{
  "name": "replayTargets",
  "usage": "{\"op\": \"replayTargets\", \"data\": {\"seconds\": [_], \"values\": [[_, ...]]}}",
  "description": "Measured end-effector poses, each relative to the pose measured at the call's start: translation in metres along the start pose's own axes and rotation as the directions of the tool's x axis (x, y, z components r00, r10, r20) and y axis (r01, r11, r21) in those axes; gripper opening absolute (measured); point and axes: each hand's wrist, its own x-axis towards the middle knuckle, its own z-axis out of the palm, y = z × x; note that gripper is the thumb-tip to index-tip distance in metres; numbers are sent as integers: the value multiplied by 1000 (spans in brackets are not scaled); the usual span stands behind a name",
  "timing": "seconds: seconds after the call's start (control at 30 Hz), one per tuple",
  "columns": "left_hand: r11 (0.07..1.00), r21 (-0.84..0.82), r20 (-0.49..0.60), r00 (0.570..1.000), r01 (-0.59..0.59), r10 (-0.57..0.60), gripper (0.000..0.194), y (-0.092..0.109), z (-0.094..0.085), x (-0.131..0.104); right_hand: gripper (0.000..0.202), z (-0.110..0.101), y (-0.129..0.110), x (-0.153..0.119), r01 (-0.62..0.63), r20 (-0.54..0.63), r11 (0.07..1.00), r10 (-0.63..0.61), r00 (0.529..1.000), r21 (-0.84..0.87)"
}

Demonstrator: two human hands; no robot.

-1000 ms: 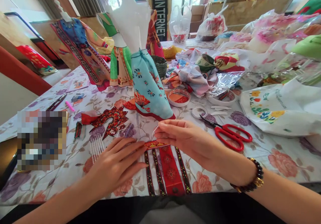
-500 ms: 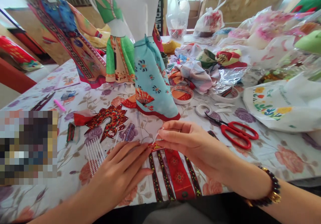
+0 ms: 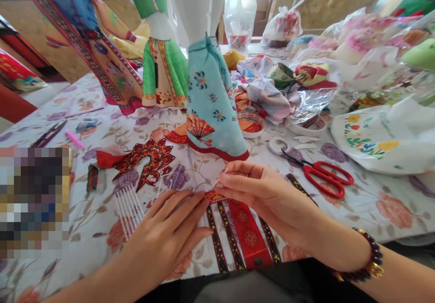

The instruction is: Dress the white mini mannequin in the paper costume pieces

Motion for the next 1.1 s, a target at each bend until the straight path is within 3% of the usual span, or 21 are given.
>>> {"op": "replayTargets", "data": {"seconds": [0.27, 0.63, 0.9, 1.1], "values": [[1000, 3, 2, 1000, 19, -19, 36, 2, 0, -1, 14, 2, 0, 1, 46, -46, 998, -48, 998, -35], [1000, 23, 1, 1000, 4, -4, 37, 2, 0, -2, 20, 18, 1, 1, 122, -141, 987, -106, 984, 106], [998, 61, 2, 1000, -3, 3, 36, 3, -1, -2, 31, 31, 19, 3, 251, -357, 946, -166, 919, 206], [995, 103, -17, 1000, -5, 7, 35, 6, 0, -6, 33, 34, 31, 4, 335, -415, 901, -203, 887, 276]]}}
